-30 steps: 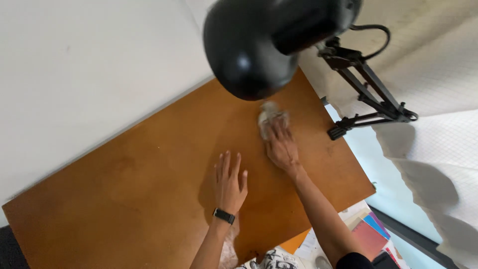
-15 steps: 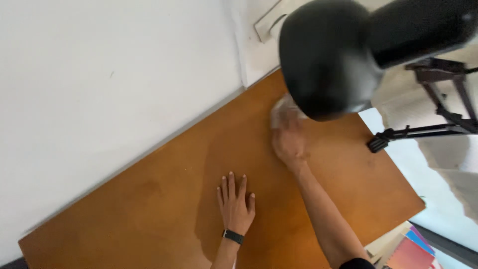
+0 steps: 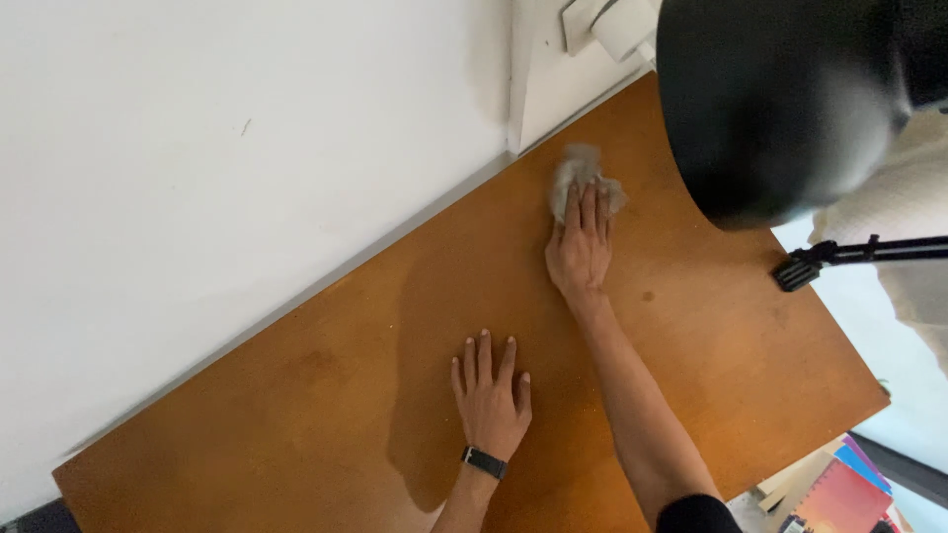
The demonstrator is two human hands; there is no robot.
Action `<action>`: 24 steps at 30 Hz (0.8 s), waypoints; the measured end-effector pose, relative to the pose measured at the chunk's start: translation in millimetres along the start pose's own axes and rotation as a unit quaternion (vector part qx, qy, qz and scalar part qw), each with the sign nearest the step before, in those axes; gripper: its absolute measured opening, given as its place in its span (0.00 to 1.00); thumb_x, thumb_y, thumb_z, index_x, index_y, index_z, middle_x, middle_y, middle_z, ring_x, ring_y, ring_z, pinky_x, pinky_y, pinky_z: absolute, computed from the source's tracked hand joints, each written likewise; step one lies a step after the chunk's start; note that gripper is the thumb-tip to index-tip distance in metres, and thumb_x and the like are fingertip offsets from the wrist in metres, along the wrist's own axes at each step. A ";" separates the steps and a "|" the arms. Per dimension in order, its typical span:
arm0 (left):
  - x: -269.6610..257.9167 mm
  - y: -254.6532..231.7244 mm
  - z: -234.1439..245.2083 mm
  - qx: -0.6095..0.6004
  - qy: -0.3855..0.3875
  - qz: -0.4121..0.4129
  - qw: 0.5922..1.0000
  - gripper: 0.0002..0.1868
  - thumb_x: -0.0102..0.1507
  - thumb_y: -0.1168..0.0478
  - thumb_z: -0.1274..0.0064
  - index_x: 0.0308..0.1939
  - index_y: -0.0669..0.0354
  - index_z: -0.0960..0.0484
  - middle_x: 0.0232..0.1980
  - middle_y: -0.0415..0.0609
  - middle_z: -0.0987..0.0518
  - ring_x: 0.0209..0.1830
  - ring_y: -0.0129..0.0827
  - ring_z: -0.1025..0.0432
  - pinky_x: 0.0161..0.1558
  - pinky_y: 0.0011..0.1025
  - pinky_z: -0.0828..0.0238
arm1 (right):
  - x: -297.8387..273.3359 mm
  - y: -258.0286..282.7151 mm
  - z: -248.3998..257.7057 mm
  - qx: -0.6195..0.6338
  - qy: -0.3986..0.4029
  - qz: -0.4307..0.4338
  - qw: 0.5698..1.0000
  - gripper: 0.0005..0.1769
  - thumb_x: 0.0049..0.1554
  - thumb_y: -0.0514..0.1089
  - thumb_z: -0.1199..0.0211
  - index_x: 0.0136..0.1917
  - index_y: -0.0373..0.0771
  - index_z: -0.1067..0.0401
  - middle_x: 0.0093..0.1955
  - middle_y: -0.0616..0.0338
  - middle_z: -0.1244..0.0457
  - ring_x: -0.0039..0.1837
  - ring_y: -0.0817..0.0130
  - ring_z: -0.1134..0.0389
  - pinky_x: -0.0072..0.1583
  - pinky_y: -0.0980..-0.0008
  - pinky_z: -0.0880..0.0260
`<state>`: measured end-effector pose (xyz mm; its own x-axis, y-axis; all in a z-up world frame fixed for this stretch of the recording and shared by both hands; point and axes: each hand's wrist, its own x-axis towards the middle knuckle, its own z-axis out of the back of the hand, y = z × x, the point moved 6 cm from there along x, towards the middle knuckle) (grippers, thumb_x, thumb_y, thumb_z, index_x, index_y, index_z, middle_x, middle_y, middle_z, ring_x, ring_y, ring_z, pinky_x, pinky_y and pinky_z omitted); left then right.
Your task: Cleaning a desk lamp and a wooden desk surface using a cloth.
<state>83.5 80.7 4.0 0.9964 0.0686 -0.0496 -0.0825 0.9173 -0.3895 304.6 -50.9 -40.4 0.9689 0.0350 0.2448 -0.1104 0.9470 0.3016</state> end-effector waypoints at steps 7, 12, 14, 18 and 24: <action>-12.7 -12.7 -11.5 -0.048 -0.061 -0.012 0.997 0.22 0.69 0.58 0.52 0.67 0.54 0.24 0.76 0.59 0.37 0.77 0.57 0.44 0.75 0.60 0.53 | -129.8 -31.6 3.7 0.085 0.268 0.094 0.955 0.31 0.59 0.38 0.46 0.76 0.46 0.37 0.79 0.55 0.44 0.80 0.50 0.42 0.78 0.56 0.44; -45.0 -31.2 -18.4 -0.183 -0.114 -0.025 0.976 0.22 0.64 0.71 0.50 0.63 0.53 0.21 0.73 0.61 0.33 0.71 0.57 0.36 0.66 0.47 0.33 | -189.2 -67.5 30.9 0.093 0.168 0.058 0.980 0.37 0.56 0.34 0.47 0.79 0.31 0.42 0.81 0.39 0.50 0.76 0.43 0.43 0.66 0.55 0.36; -63.5 -30.9 -32.9 -0.218 -0.087 0.012 0.972 0.24 0.64 0.73 0.51 0.63 0.52 0.21 0.69 0.59 0.30 0.65 0.53 0.31 0.61 0.43 0.28 | -219.0 -39.4 71.5 0.126 0.160 0.179 0.963 0.35 0.55 0.34 0.46 0.77 0.36 0.40 0.81 0.46 0.49 0.78 0.47 0.43 0.71 0.52 0.36; -102.3 -36.4 -35.2 -0.244 -0.065 0.066 0.965 0.20 0.67 0.74 0.51 0.61 0.55 0.20 0.60 0.55 0.26 0.53 0.49 0.25 0.49 0.37 0.21 | -253.0 -89.2 82.9 0.221 0.160 0.081 0.959 0.40 0.52 0.29 0.47 0.78 0.34 0.42 0.82 0.41 0.49 0.78 0.44 0.46 0.71 0.53 0.39; -157.8 -47.6 -27.2 -0.206 -0.075 0.109 0.970 0.16 0.66 0.70 0.48 0.58 0.57 0.20 0.64 0.58 0.27 0.56 0.53 0.28 0.54 0.45 0.26 | -250.4 -154.8 94.4 0.122 -0.001 0.003 0.993 0.38 0.56 0.27 0.47 0.79 0.40 0.42 0.84 0.44 0.49 0.86 0.42 0.50 0.85 0.53 0.53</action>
<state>-70.4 15.6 5.3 0.9433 0.3284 -0.0494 -0.2613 0.6422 -0.7206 58.2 -236.4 -61.4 0.9680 0.0395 0.2480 -0.1661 0.8414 0.5142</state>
